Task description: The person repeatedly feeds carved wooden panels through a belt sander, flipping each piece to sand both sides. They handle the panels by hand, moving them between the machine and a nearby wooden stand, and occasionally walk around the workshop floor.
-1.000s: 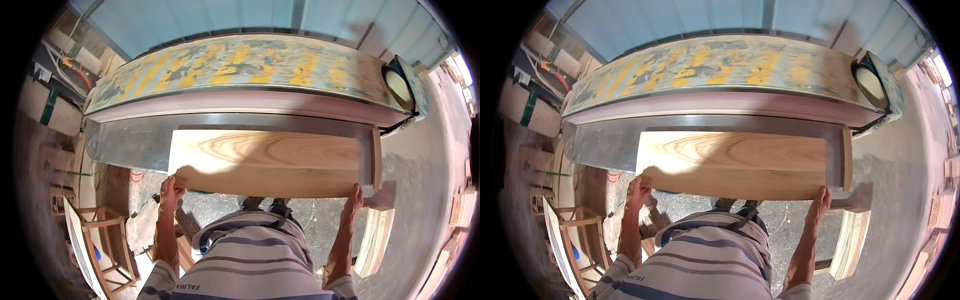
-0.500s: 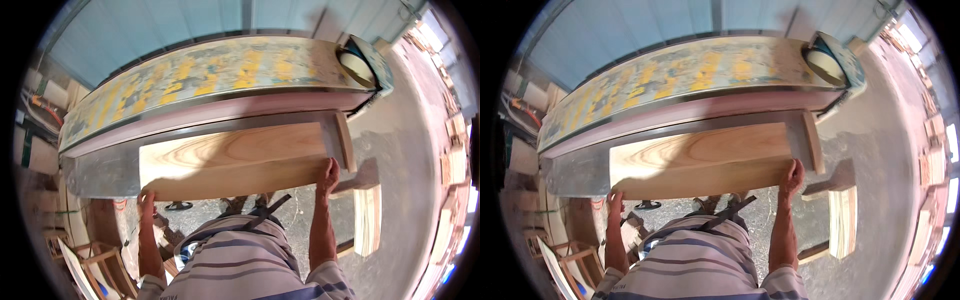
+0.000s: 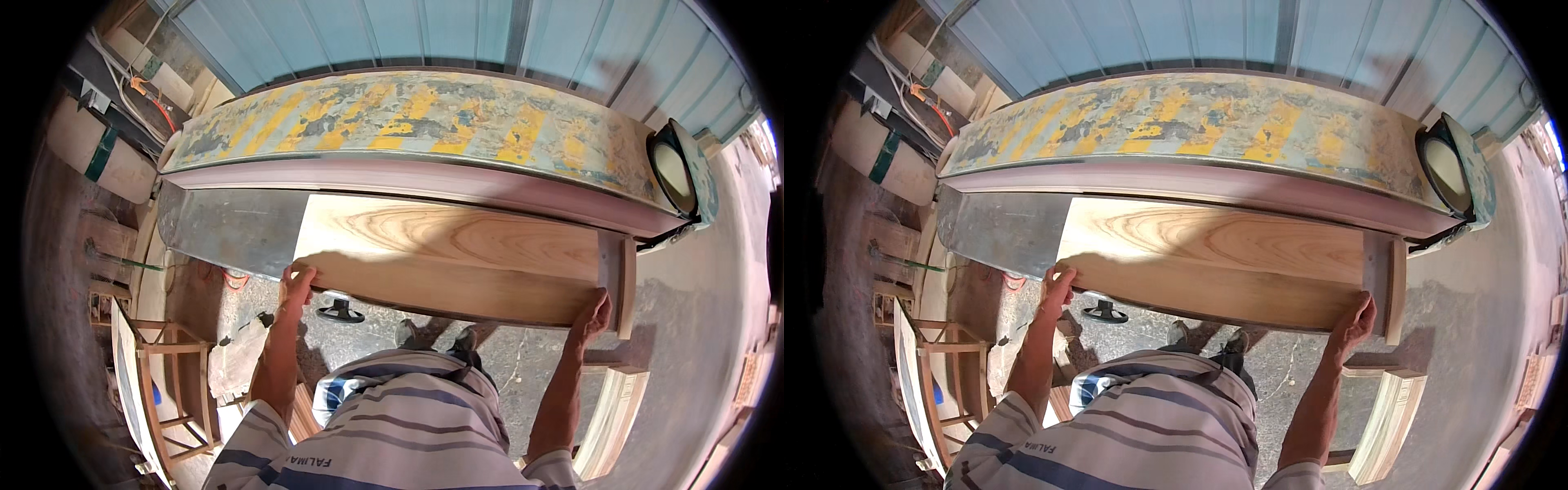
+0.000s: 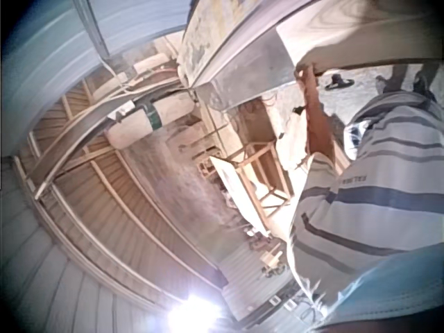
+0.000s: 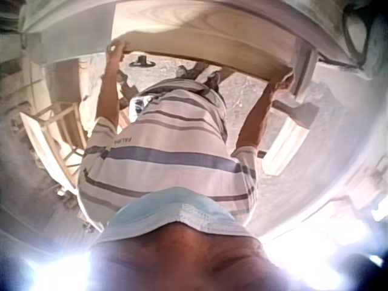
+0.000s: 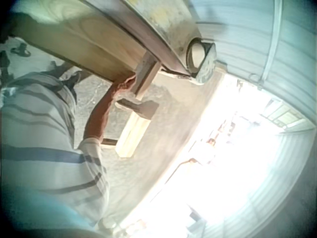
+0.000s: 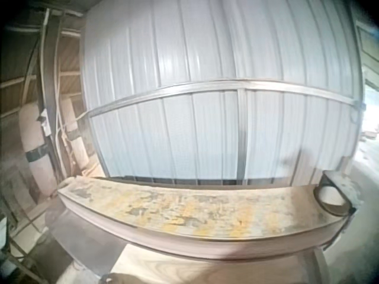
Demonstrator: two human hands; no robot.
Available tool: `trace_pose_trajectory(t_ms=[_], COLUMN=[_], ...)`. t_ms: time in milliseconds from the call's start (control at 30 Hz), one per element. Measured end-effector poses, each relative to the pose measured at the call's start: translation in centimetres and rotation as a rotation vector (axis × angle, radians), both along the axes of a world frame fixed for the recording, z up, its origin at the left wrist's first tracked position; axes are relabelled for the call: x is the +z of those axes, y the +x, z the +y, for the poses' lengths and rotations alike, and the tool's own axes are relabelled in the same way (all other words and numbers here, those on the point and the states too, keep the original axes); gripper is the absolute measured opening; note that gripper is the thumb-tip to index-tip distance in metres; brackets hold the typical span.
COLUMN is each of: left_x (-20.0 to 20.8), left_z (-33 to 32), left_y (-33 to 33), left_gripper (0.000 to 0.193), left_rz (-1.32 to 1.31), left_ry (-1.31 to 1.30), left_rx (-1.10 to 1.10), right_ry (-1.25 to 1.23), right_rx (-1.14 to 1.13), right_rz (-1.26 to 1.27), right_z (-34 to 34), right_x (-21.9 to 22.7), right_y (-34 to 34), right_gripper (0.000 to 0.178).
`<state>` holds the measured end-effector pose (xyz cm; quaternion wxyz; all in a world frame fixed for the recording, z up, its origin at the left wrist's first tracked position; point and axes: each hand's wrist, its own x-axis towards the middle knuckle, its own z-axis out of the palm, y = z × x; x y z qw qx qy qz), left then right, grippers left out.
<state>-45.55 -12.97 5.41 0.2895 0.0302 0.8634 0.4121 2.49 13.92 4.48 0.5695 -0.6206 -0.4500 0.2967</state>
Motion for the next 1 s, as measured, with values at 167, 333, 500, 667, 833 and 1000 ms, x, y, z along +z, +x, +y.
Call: trace_pose_trajectory(t_ms=[167, 333, 500, 667, 833, 1000], left_x=[-0.7, -0.7, -3.3, -2.9, -3.7, -1.0], left_z=[0.0, 0.9, 0.1, 0.3, -0.4, 1.3], left_y=[-0.7, -0.7, -2.1, -2.1, -2.4, -1.0], left_gripper=[0.061, 0.06, 0.061, 0.055, 0.065, 0.068], left_rz=[0.004, -0.008, -0.018, -0.035, -0.004, -0.008], left_ry=[0.013, 0.069, 0.029, 0.018, 0.032, 0.043], left_rx=[0.014, -0.001, 0.023, 0.021, 0.065, 0.057], right_ry=[-0.026, -0.014, 0.114, -0.001, -0.002, -0.041], right_rx=[0.001, -0.007, -0.057, -0.117, -0.025, -0.047], right_rz=[0.066, -0.007, 0.05, -0.048, 0.138, 0.019], right_z=[0.3, 0.7, 2.0, 1.8, 2.2, 1.6], right_x=[-0.1, -0.1, -2.5, -0.3, -1.4, 0.2], right_y=[0.0, 0.2, 0.8, 0.0, 0.9, -0.3], right_gripper=[0.041, 0.037, 0.028, 0.029, 0.034, 0.041])
